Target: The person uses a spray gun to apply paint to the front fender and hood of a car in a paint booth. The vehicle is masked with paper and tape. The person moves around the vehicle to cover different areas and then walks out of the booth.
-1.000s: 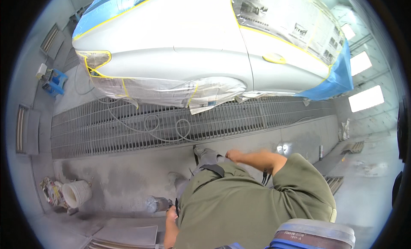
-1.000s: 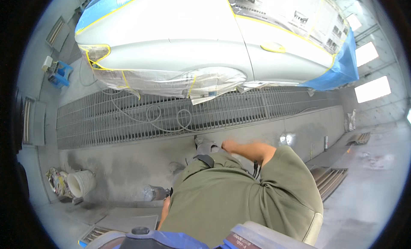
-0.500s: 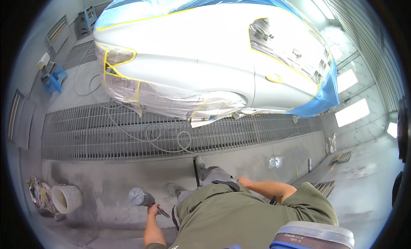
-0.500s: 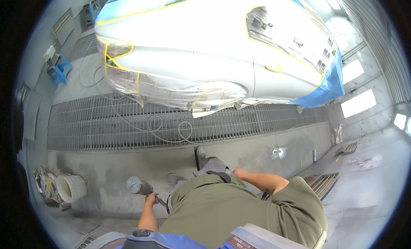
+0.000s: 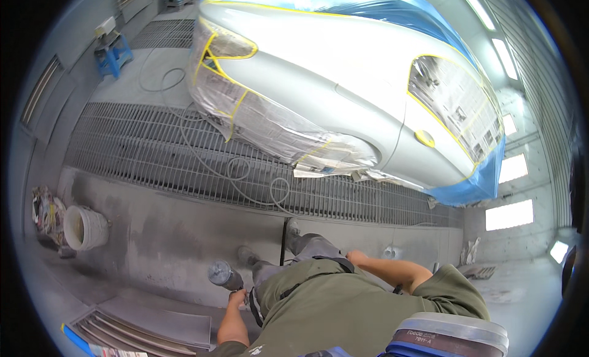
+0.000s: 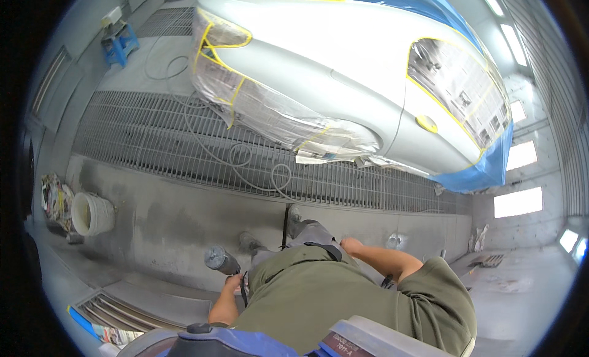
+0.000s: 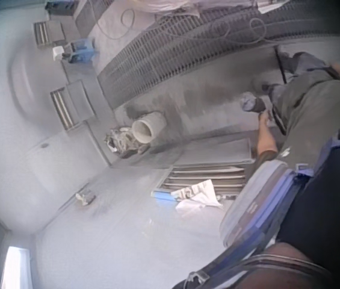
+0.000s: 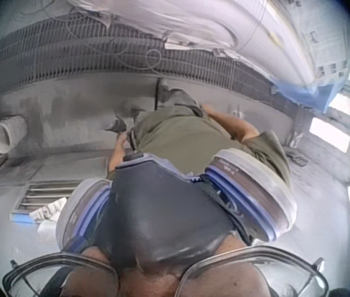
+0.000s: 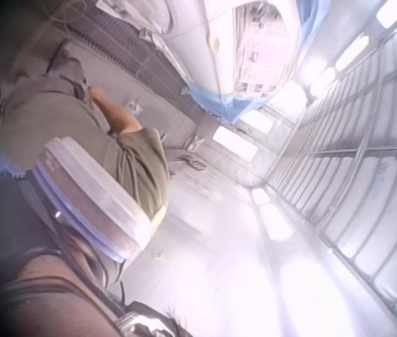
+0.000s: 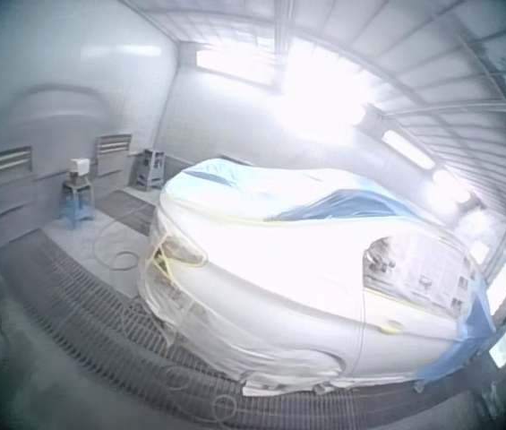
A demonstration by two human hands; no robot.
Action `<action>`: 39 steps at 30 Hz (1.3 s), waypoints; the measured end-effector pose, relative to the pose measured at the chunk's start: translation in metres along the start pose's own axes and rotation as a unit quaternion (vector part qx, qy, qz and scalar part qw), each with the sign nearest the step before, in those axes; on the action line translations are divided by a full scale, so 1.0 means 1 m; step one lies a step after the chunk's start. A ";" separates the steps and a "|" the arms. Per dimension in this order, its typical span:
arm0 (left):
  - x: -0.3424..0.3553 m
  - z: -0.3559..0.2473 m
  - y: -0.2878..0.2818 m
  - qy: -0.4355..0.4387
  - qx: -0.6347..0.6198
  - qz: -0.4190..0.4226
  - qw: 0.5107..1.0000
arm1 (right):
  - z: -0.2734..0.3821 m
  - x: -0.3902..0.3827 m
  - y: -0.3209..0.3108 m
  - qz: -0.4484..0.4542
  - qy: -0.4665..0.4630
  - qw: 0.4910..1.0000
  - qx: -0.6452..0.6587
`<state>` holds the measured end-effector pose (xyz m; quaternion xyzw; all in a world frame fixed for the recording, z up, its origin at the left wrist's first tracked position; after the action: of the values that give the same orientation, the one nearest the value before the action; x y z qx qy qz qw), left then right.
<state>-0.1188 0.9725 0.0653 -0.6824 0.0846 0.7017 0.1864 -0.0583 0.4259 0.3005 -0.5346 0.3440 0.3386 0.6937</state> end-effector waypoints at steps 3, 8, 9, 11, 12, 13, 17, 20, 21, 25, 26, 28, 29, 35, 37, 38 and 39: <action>-0.024 0.014 -0.003 0.003 -0.110 0.029 0.994 | 0.008 -0.003 -0.011 -0.006 0.008 1.000 -0.012; -0.041 0.026 -0.016 -0.004 -0.214 0.066 0.975 | 0.027 -0.007 -0.024 0.010 0.017 0.999 -0.032; -0.037 0.028 -0.017 -0.007 -0.211 0.069 0.975 | 0.031 -0.007 -0.025 0.019 0.013 0.999 -0.048; -0.023 0.031 -0.023 -0.021 -0.192 0.065 0.979 | 0.036 -0.006 -0.026 0.005 0.014 0.999 -0.036; -0.017 0.031 -0.024 -0.002 -0.214 0.082 0.973 | 0.036 -0.005 -0.024 -0.006 0.017 0.999 -0.027; -0.012 0.029 -0.026 0.010 -0.224 0.091 0.970 | 0.035 -0.002 -0.021 -0.006 0.023 1.000 -0.018; -0.010 0.018 -0.035 0.021 -0.205 0.086 0.975 | 0.021 0.018 0.003 -0.037 -0.023 0.999 0.001; -0.024 0.006 -0.043 0.034 -0.155 0.049 0.986 | 0.009 0.038 0.026 -0.055 -0.091 0.994 -0.015; -0.028 0.002 -0.046 0.043 -0.128 0.033 0.990 | 0.008 0.044 0.034 -0.059 -0.107 0.992 -0.019; -0.030 -0.008 -0.059 0.053 -0.061 0.003 0.997 | 0.026 0.064 0.044 -0.096 -0.091 0.990 0.048; -0.028 -0.008 -0.063 0.050 -0.054 0.000 0.997 | 0.033 0.066 0.040 -0.106 -0.087 0.986 0.092; -0.027 -0.008 -0.072 0.052 -0.067 0.006 0.996 | 0.050 0.069 0.029 -0.115 -0.075 0.979 0.147; -0.027 -0.007 -0.079 0.035 -0.064 0.005 0.997 | 0.060 0.071 0.022 -0.116 -0.067 0.978 0.160; -0.066 -0.014 -0.122 -0.023 -0.079 -0.002 0.997 | 0.106 0.115 -0.012 -0.096 -0.085 0.976 0.176; -0.080 -0.023 -0.137 -0.032 -0.086 -0.016 0.996 | 0.120 0.140 -0.020 -0.069 -0.090 0.982 0.148; -0.086 -0.025 -0.145 -0.039 -0.082 -0.026 0.996 | 0.130 0.155 -0.025 -0.052 -0.095 0.987 0.120; -0.088 -0.029 -0.151 -0.042 -0.074 -0.040 0.996 | 0.136 0.166 -0.029 -0.027 -0.090 0.993 0.078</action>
<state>-0.0347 1.0870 0.1713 -0.6672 -0.0027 0.7259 0.1671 0.0706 0.5698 0.2019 -0.4558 0.2908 0.3386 0.7701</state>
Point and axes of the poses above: each hand's wrist, its own x-axis towards the middle knuckle, its own y-axis out of the palm, z = x × y, the point moved 3 cm from there along x, towards the middle knuckle, and after that the axes turned 11 degrees about -y, right-handed, at the moved point
